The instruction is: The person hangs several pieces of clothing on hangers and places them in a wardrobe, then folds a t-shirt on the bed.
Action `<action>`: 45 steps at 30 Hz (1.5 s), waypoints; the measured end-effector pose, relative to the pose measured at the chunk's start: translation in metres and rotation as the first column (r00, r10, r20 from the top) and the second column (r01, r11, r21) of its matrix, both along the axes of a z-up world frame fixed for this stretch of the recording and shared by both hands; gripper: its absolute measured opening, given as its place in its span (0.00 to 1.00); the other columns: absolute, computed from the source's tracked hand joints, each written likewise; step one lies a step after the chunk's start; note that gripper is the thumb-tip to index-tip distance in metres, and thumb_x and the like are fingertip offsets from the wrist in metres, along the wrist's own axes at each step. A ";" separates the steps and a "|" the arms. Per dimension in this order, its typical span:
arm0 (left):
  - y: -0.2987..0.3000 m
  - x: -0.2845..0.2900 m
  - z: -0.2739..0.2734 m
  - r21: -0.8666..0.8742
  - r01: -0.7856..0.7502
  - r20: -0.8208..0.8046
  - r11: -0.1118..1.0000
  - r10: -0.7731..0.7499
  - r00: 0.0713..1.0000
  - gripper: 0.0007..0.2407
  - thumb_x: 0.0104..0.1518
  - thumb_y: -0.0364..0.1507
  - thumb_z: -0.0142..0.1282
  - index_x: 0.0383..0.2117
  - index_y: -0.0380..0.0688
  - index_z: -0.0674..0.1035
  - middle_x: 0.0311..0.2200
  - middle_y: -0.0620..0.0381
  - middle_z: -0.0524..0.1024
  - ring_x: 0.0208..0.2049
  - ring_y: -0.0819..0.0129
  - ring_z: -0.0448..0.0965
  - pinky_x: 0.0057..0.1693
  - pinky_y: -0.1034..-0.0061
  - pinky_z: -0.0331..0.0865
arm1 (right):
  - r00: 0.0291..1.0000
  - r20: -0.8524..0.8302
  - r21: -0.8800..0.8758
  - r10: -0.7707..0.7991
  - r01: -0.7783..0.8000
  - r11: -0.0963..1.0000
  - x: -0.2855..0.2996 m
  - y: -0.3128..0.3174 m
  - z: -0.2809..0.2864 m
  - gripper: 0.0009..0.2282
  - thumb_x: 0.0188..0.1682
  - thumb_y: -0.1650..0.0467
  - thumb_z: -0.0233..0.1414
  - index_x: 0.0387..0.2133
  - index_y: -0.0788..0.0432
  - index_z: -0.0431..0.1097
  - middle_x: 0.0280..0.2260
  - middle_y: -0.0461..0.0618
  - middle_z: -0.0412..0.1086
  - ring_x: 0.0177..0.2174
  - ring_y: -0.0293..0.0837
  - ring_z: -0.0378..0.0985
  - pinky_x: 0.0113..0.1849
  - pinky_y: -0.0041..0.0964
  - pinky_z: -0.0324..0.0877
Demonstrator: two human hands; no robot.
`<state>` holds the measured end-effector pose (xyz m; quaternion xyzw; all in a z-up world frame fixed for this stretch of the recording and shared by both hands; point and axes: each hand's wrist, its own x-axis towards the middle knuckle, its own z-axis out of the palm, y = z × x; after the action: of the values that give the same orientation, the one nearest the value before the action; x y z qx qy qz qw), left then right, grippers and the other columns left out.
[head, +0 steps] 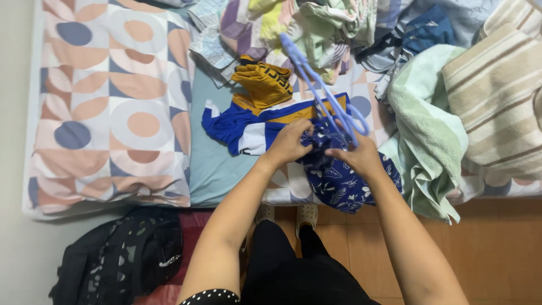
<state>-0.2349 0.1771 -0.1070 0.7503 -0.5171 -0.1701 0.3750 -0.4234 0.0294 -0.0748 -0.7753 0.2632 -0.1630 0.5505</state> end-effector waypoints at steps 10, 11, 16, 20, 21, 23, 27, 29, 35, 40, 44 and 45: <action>0.059 0.013 0.157 -0.290 -0.152 0.005 0.945 0.160 0.987 0.18 0.43 0.28 0.70 0.39 0.41 0.76 0.36 0.49 0.77 0.40 0.54 0.81 0.48 0.65 0.74 | 0.956 0.255 0.008 0.147 -0.154 0.988 0.057 0.008 0.107 0.12 0.49 0.77 0.61 0.46 0.60 0.78 0.34 0.42 0.77 0.34 0.33 0.77 0.37 0.27 0.72; 0.066 0.015 0.166 -0.260 -0.270 -0.088 0.927 0.255 0.963 0.17 0.45 0.29 0.70 0.39 0.40 0.77 0.33 0.52 0.80 0.37 0.59 0.84 0.47 0.67 0.76 | 0.939 0.331 -0.013 0.097 -0.098 0.995 0.056 0.025 0.135 0.10 0.51 0.75 0.63 0.45 0.61 0.76 0.34 0.42 0.76 0.34 0.34 0.77 0.37 0.28 0.72; 0.111 -0.011 0.215 -0.194 -0.435 -0.823 0.879 0.095 0.560 0.16 0.48 0.30 0.66 0.42 0.38 0.77 0.33 0.54 0.82 0.34 0.65 0.83 0.43 0.71 0.78 | 0.936 0.295 -0.130 0.193 -0.161 0.978 0.026 0.119 0.208 0.23 0.42 0.72 0.70 0.51 0.63 0.70 0.32 0.46 0.74 0.33 0.37 0.77 0.36 0.30 0.72; 0.174 -0.047 0.237 -0.351 -0.196 -0.914 0.915 -0.290 0.284 0.21 0.55 0.32 0.64 0.53 0.36 0.74 0.43 0.53 0.79 0.43 0.69 0.81 0.50 0.73 0.77 | 0.904 0.242 -0.199 0.353 -0.310 0.930 0.017 0.167 0.223 0.40 0.35 0.70 0.73 0.62 0.62 0.60 0.36 0.45 0.74 0.39 0.36 0.79 0.40 0.31 0.75; 0.192 -0.052 0.235 -0.349 -0.210 -0.915 0.913 -0.284 0.286 0.21 0.55 0.32 0.64 0.53 0.36 0.74 0.43 0.53 0.79 0.43 0.69 0.81 0.50 0.73 0.77 | 0.899 0.241 -0.196 0.365 -0.323 0.926 0.012 0.179 0.225 0.40 0.35 0.70 0.73 0.62 0.62 0.60 0.36 0.45 0.74 0.39 0.36 0.79 0.40 0.31 0.75; 0.228 -0.061 0.231 -0.285 -0.151 -0.753 0.946 -0.124 0.646 0.28 0.49 0.28 0.65 0.60 0.43 0.69 0.45 0.52 0.78 0.41 0.68 0.78 0.43 0.74 0.69 | 0.845 0.304 -0.133 0.440 -0.419 0.898 0.004 0.202 0.230 0.34 0.39 0.73 0.68 0.61 0.62 0.62 0.44 0.43 0.75 0.43 0.35 0.79 0.45 0.32 0.77; 0.276 -0.093 0.244 -0.326 -0.024 -0.313 0.945 -0.084 0.946 0.31 0.47 0.29 0.70 0.60 0.43 0.67 0.51 0.52 0.76 0.52 0.64 0.78 0.56 0.72 0.76 | 0.839 0.257 -0.192 0.480 -0.443 0.876 -0.011 0.244 0.223 0.26 0.41 0.79 0.64 0.56 0.64 0.69 0.42 0.47 0.76 0.41 0.37 0.79 0.44 0.32 0.76; 0.294 -0.110 0.256 -0.211 -0.232 0.126 0.949 0.262 0.957 0.32 0.44 0.32 0.76 0.57 0.44 0.71 0.46 0.50 0.79 0.47 0.57 0.78 0.50 0.69 0.72 | 0.856 0.356 0.151 0.375 -0.449 0.880 -0.021 0.266 0.235 0.20 0.44 0.78 0.64 0.52 0.65 0.71 0.38 0.47 0.75 0.32 0.37 0.75 0.34 0.30 0.70; 0.336 -0.125 0.263 -0.427 -0.238 -0.451 0.873 0.023 0.892 0.19 0.49 0.23 0.67 0.48 0.37 0.78 0.40 0.55 0.82 0.40 0.69 0.83 0.50 0.76 0.77 | 0.811 0.449 0.233 0.376 -0.513 0.826 -0.040 0.273 0.239 0.16 0.47 0.76 0.66 0.48 0.62 0.74 0.30 0.43 0.73 0.22 0.29 0.68 0.21 0.24 0.57; 0.348 -0.142 0.275 -0.329 -0.530 -0.482 0.782 0.344 0.806 0.15 0.48 0.23 0.66 0.42 0.33 0.78 0.33 0.52 0.83 0.33 0.69 0.84 0.42 0.76 0.78 | 0.809 0.444 0.230 0.386 -0.519 0.823 -0.038 0.267 0.227 0.14 0.51 0.75 0.66 0.48 0.64 0.74 0.32 0.44 0.72 0.22 0.29 0.65 0.21 0.24 0.54; 0.345 -0.150 0.275 -0.236 -0.616 -0.242 0.752 0.568 0.787 0.15 0.53 0.25 0.64 0.47 0.35 0.80 0.34 0.54 0.85 0.34 0.72 0.85 0.43 0.81 0.76 | 0.793 0.394 0.054 0.464 -0.524 0.850 -0.032 0.275 0.224 0.23 0.45 0.76 0.67 0.55 0.61 0.71 0.39 0.44 0.73 0.30 0.31 0.75 0.27 0.24 0.66; 0.343 -0.151 0.274 -0.237 -0.623 -0.241 0.746 0.576 0.781 0.15 0.53 0.25 0.64 0.47 0.35 0.80 0.34 0.54 0.85 0.34 0.72 0.85 0.43 0.81 0.76 | 0.788 0.395 0.054 0.472 -0.533 0.844 -0.033 0.279 0.232 0.23 0.45 0.76 0.67 0.55 0.61 0.71 0.39 0.44 0.73 0.30 0.31 0.75 0.27 0.24 0.66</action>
<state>-0.3855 0.5198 0.1667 0.7944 -0.2375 -0.0155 0.5587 -0.4563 0.3083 0.1568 -0.7254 -0.0484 -0.1298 0.6743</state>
